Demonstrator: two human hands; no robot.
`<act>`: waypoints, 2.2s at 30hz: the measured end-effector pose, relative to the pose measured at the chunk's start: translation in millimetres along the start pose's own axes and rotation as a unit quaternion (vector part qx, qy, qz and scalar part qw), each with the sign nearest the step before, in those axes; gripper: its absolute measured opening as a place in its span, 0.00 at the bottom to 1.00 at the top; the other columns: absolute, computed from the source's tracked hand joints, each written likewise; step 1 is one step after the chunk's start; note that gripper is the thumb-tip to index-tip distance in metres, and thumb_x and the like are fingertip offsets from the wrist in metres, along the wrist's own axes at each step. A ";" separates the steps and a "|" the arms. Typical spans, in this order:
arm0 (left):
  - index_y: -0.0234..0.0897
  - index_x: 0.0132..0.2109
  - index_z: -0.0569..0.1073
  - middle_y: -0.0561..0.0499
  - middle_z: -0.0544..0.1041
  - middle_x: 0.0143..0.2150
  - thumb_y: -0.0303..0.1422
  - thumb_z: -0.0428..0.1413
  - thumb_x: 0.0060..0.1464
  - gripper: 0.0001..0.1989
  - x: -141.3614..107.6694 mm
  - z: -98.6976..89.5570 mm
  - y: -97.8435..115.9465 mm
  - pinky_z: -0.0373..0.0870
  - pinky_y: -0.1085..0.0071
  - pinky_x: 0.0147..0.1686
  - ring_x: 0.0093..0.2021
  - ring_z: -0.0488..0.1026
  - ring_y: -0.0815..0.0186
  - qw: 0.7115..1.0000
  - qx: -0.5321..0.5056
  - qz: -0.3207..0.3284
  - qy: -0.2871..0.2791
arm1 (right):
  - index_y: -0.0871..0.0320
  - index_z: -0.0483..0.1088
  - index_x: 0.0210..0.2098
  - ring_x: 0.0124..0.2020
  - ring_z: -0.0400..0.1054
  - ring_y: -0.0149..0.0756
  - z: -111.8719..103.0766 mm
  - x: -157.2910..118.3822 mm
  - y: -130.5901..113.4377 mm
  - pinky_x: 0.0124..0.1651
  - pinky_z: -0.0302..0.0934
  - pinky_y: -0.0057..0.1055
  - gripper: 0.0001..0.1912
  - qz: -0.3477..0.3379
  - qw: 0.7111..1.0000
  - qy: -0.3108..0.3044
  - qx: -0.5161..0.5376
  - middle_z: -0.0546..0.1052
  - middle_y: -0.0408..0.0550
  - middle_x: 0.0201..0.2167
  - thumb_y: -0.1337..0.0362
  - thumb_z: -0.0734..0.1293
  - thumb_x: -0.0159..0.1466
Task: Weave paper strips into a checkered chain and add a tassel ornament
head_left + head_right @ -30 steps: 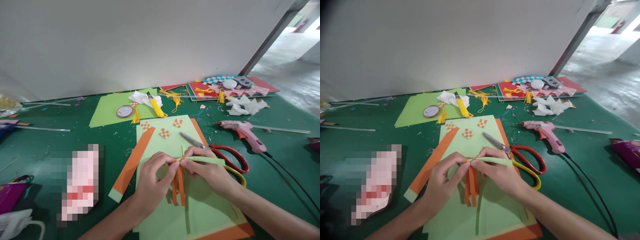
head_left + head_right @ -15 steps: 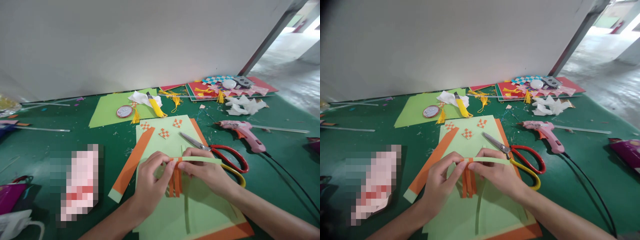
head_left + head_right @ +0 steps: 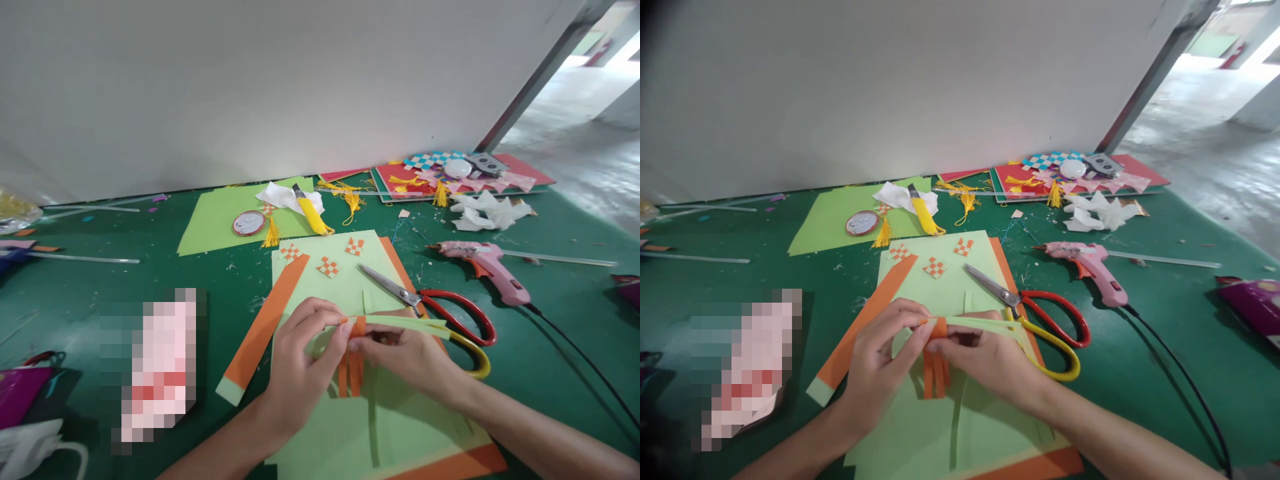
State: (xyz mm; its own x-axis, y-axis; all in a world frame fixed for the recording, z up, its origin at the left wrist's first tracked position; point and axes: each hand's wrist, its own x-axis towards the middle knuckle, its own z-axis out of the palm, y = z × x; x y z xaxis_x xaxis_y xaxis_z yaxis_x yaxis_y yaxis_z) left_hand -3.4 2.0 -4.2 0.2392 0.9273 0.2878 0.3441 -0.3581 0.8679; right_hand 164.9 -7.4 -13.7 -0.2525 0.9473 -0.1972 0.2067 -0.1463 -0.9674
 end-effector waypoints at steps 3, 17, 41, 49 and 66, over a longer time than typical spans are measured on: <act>0.37 0.33 0.72 0.48 0.74 0.35 0.29 0.52 0.61 0.08 -0.3 0.3 0.2 0.68 0.71 0.39 0.39 0.72 0.65 1.000 -0.004 0.001 -0.005 | 0.55 0.72 0.20 0.23 0.64 0.32 0.8 -0.5 0.4 0.24 0.57 0.27 0.16 -0.044 0.998 0.017 -0.043 0.73 0.43 0.20 0.58 0.66 0.62; 0.36 0.23 0.73 0.47 0.75 0.22 0.55 0.39 0.62 0.33 -6.0 -3.8 5.6 0.67 0.68 0.31 0.26 0.72 0.64 0.964 -0.178 -0.126 -0.155 | 0.61 0.70 0.53 0.19 0.60 0.30 -28.3 -2.1 -2.5 0.22 0.52 0.30 0.18 -0.497 0.726 0.150 -0.451 0.68 0.40 0.17 0.73 0.62 0.64; 0.35 0.27 0.72 0.54 0.71 0.23 0.36 0.49 0.63 0.17 -1.3 -4.3 1.5 0.61 0.76 0.27 0.25 0.67 0.72 0.987 -0.051 -0.053 -0.141 | 0.60 0.75 0.29 0.22 0.55 0.24 -23.9 7.7 -6.9 0.24 0.49 0.25 0.13 -0.038 0.978 -0.101 0.181 0.68 0.40 0.22 0.56 0.70 0.59; 0.34 0.29 0.70 0.54 0.70 0.24 0.38 0.48 0.64 0.18 -2.7 0.1 -2.1 0.60 0.74 0.29 0.26 0.67 0.70 0.984 -0.011 -0.059 -0.168 | 0.61 0.76 0.23 0.20 0.55 0.23 -16.5 8.5 -4.5 0.23 0.48 0.24 0.11 -0.012 0.980 -0.049 0.193 0.69 0.40 0.18 0.59 0.74 0.55; 0.36 0.28 0.66 0.56 0.68 0.25 0.38 0.50 0.64 0.16 9.4 -7.5 -9.3 0.64 0.76 0.30 0.27 0.68 0.73 0.974 -0.173 -0.138 0.051 | 0.54 0.74 0.43 0.26 0.65 0.28 -50.7 4.9 -15.0 0.28 0.57 0.25 0.10 -0.106 0.984 0.089 -0.114 0.74 0.42 0.29 0.59 0.66 0.64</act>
State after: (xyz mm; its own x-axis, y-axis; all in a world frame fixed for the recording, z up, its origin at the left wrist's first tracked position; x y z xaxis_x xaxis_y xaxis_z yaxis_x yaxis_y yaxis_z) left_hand -11.1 14.8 -6.5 0.0840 0.9953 0.0482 0.0513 -0.0526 0.9973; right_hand 208.5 13.9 7.9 -0.1478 0.9874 0.0561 0.3784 0.1089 -0.9192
